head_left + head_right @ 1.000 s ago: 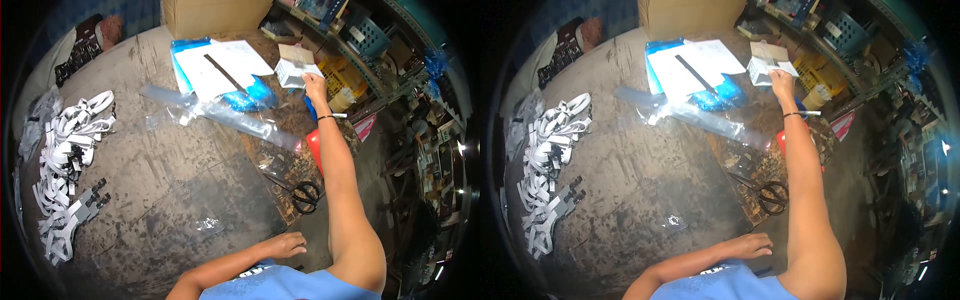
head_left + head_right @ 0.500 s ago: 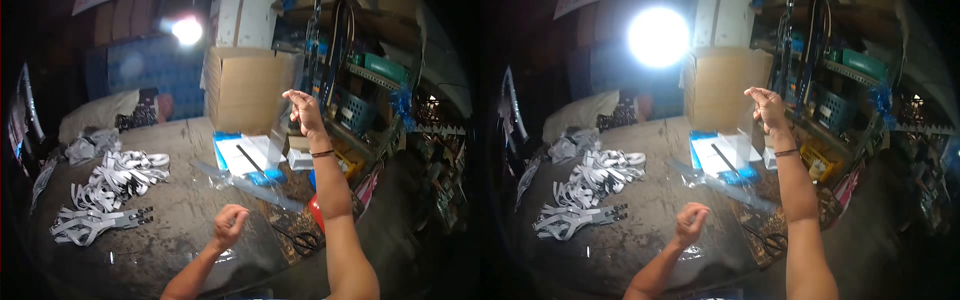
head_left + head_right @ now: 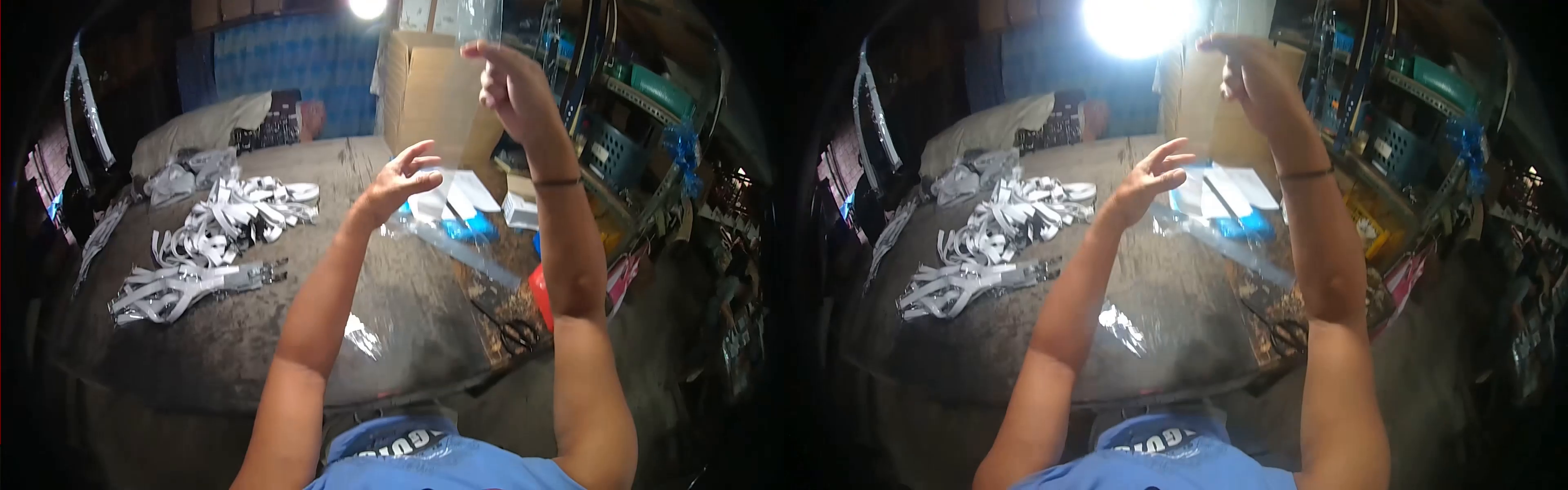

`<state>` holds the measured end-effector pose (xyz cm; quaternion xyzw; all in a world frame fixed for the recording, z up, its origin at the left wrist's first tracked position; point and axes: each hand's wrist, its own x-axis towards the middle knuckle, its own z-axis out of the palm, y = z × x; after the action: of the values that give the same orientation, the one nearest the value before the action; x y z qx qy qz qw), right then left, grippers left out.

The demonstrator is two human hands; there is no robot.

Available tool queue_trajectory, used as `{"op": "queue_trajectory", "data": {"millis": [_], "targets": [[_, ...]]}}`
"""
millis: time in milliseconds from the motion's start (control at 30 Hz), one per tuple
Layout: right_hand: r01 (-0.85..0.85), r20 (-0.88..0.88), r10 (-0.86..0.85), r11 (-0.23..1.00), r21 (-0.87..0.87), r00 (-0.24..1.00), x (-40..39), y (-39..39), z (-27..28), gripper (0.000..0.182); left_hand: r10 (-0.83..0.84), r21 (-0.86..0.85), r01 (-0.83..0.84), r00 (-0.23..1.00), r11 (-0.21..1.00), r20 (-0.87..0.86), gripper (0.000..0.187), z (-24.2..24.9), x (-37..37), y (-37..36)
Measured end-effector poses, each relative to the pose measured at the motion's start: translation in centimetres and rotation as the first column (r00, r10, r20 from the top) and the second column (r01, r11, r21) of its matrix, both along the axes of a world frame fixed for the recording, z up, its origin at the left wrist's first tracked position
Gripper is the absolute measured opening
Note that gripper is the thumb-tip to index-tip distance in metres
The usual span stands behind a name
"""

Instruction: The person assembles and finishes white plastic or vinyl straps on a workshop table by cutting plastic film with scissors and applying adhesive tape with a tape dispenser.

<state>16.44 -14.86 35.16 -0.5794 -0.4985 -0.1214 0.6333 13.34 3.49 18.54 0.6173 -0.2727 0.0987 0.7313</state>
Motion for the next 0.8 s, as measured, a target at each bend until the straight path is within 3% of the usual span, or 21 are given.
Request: {"op": "queue_trajectory", "data": {"millis": [67,100,133,200,233,267,300,333,400,433,500,567,667,800], "targets": [[-0.063,-0.165,0.078,0.993,0.096,0.983,-0.3,0.0,0.2,0.029,-0.096,0.11,0.103,0.993,0.989,-0.074,0.059,-0.2,-1.4,-0.5],[-0.059,-0.189,0.076,0.994,0.097,0.979,-0.9,-0.8,0.4,0.029,-0.111,0.074,0.115,0.993,0.991,-0.047,0.036,-1.5,-1.2,-1.0],[0.354,0.458,-0.343,0.933,0.065,0.82,-1.4,-2.2,0.5,0.025,-0.11,0.07,0.115,0.991,0.991,-0.076,0.036,-2.4,-1.6,-1.1],[0.499,0.848,-0.401,0.844,0.195,0.347,-0.3,-3.8,-0.7,0.032,-0.151,-0.022,0.149,0.966,0.989,-0.21,0.027,-4.9,-3.3,-0.7],[0.337,0.808,-0.295,0.933,0.128,0.51,1.2,-4.3,-1.7,0.035,-0.065,0.028,0.072,0.976,0.997,-0.206,0.021,-5.7,-4.7,-0.4],[0.14,0.382,-0.129,0.99,0.0,0.915,2.2,-5.0,-3.4,0.032,-0.038,0.02,0.044,0.968,0.999,-0.247,0.021,-7.1,-6.2,0.4],[-0.06,-0.182,0.099,0.976,0.208,0.978,3.1,-5.7,-5.0,0.031,0.031,0.111,-0.001,0.963,0.994,-0.268,0.019,-8.3,-7.8,1.6],[0.083,-0.283,-0.01,0.965,0.247,0.959,2.8,-5.7,-6.1,0.028,0.092,0.206,-0.035,0.957,0.978,-0.274,0.018,-9.1,-9.3,2.9],[0.245,-0.428,-0.155,0.956,0.164,0.891,0.8,-6.0,-10.8,0.024,0.254,0.403,-0.097,0.899,0.91,-0.357,0.018,-11.8,-12.5,5.5],[0.221,-0.488,-0.123,0.964,0.149,0.864,0.3,-6.2,-13.7,0.021,0.3,0.459,-0.096,0.868,0.883,-0.396,0.018,-13.7,-13.5,7.2],[0.33,-0.607,-0.2,0.938,0.109,0.769,0.6,-6.1,-20.3,0.018,0.361,0.449,-0.12,0.787,0.885,-0.501,0.018,-15.4,-16.6,9.5],[0.267,-0.766,-0.093,0.958,0.105,0.636,0.2,-5.9,-25.7,0.019,0.377,0.448,-0.114,0.738,0.887,-0.559,0.018,-17.3,-18.7,12.0],[0.309,-0.849,-0.127,0.95,0.044,0.513,-1.2,-5.0,-31.4,0.025,0.393,0.443,-0.092,0.641,0.892,-0.659,0.016,-17.5,-22.0,13.3],[0.314,-0.874,-0.196,0.948,-0.053,0.445,-3.4,-4.2,-36.3,0.025,0.424,0.515,0.001,0.568,0.857,-0.706,0.021,-17.7,-24.8,16.0]]}}
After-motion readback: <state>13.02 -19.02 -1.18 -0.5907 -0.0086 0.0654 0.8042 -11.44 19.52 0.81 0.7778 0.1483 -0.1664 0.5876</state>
